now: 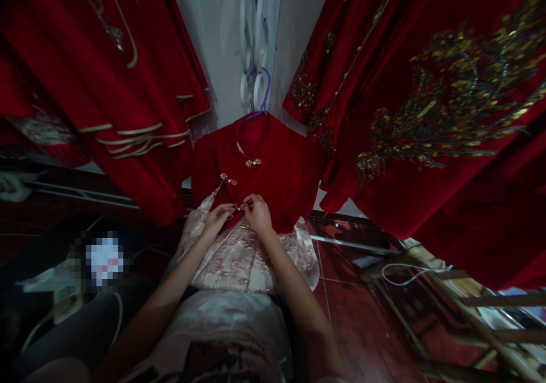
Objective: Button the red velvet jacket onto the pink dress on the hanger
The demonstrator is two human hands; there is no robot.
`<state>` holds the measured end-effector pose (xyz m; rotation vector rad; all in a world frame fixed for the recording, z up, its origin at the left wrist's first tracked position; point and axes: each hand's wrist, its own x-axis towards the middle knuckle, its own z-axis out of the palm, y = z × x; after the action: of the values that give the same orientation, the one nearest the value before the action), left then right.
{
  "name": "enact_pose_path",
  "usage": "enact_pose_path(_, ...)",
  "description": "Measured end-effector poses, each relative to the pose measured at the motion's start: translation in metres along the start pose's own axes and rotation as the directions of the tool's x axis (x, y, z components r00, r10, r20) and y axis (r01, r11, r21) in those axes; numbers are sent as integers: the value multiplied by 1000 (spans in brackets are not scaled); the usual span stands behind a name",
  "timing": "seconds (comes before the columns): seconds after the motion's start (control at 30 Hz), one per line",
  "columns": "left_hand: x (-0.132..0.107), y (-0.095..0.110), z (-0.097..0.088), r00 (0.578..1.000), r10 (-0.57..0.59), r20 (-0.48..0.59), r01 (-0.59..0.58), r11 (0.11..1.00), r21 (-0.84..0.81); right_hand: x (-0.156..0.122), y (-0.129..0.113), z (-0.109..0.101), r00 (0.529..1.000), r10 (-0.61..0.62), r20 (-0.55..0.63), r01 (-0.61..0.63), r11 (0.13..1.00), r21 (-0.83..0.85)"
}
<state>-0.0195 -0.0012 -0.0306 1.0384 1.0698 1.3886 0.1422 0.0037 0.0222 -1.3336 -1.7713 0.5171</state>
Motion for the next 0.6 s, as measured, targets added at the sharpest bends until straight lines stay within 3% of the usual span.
enact_pose_path(0.07, 0, -1, 2, 999, 29, -36, -30, 999, -12, 2, -5, -10, 992, 25, -120, -34, 997, -69)
enact_pose_path(0.13, 0, -3, 4, 996, 82, -42, -81, 996, 32, 3, -8, -18, 985, 34, -167, -53, 992, -113)
enact_pose_path(0.23, 0, -4, 5, 986, 168, 4, -167, 976, 140, 4, -7, -22, 994, 84, -72, -92, 989, -113)
enact_pose_path(0.37, -2, -8, 4, 971, 226, 85, -240, 937, 255, 3, 3, -8, 982, 140, 123, -141, 990, -2)
enact_pose_path(0.6, -5, -16, 2, 977, 193, 86, -211, 911, 354, 3, 8, 6, 980, 139, 143, -144, 989, 28)
